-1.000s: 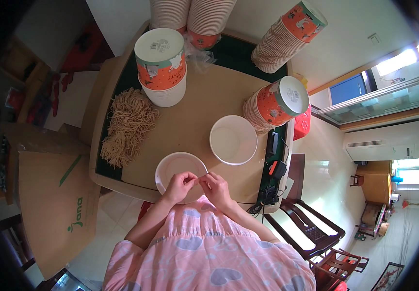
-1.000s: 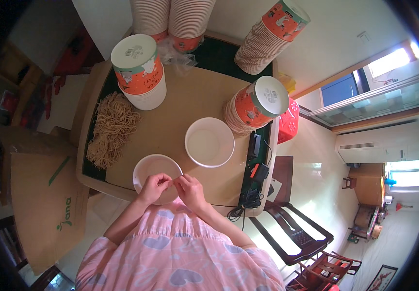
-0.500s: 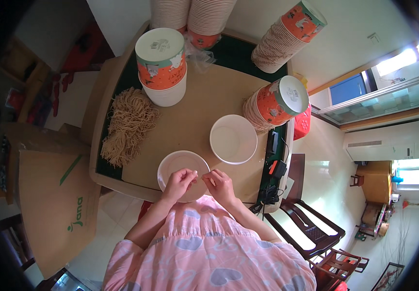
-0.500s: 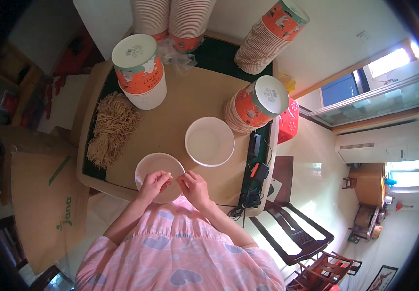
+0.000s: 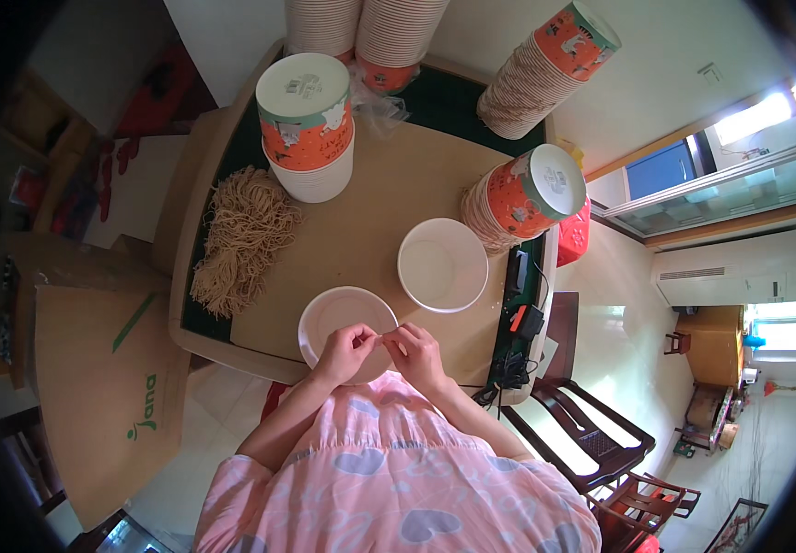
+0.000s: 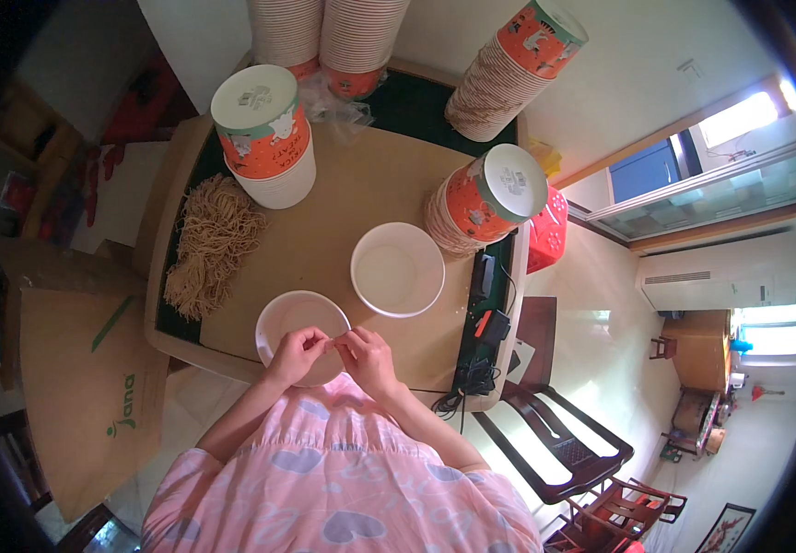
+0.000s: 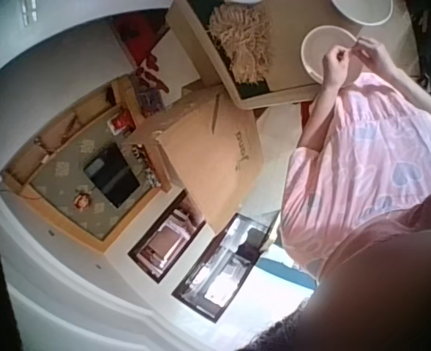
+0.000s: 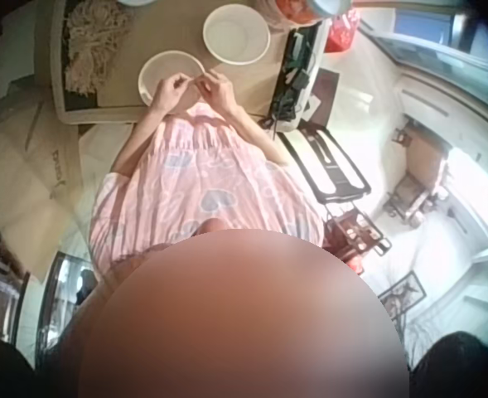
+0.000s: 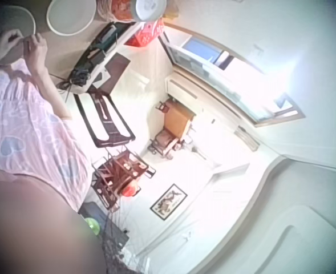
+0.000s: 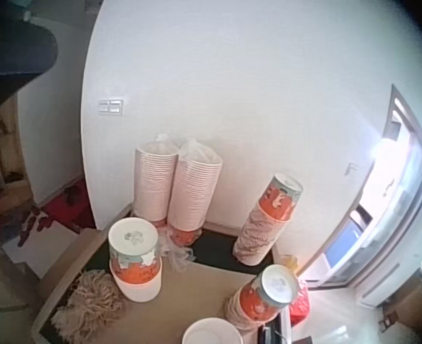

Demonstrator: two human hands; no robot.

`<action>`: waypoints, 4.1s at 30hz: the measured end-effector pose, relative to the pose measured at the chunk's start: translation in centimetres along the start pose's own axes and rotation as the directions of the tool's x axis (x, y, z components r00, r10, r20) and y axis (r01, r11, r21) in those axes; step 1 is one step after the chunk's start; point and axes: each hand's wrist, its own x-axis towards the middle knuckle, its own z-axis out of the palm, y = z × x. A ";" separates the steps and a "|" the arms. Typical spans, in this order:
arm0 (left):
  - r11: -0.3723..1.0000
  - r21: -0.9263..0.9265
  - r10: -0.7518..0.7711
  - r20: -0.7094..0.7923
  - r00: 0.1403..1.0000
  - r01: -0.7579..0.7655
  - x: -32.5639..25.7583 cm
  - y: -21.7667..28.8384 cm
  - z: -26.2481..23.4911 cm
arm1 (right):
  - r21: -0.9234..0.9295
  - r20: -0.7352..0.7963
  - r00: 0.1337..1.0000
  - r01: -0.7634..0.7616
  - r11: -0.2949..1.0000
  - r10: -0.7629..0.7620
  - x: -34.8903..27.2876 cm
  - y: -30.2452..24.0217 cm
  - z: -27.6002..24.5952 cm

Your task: Threading string handles into decorative paper buckets for packaging.

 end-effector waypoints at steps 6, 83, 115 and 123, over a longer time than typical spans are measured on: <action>0.979 -0.196 -0.040 0.060 0.997 0.051 -0.3 0.2 0.3 | 0.006 0.028 1.000 0.004 1.000 -0.004 0.0 0.0 0.0; 0.908 0.338 0.361 -0.326 0.874 -0.249 -2.0 6.8 -7.8 | 0.487 0.596 0.780 -0.538 0.688 0.188 0.7 -2.6 0.3; 0.637 0.704 0.473 -0.035 0.880 -0.314 -1.1 5.1 -3.4 | 0.669 0.340 0.870 -0.490 0.558 0.357 -1.1 1.3 1.7; 0.692 0.699 0.324 -0.079 0.943 -0.179 1.6 2.1 -1.3 | 0.431 0.222 0.916 -0.399 0.810 0.333 -0.1 1.1 1.1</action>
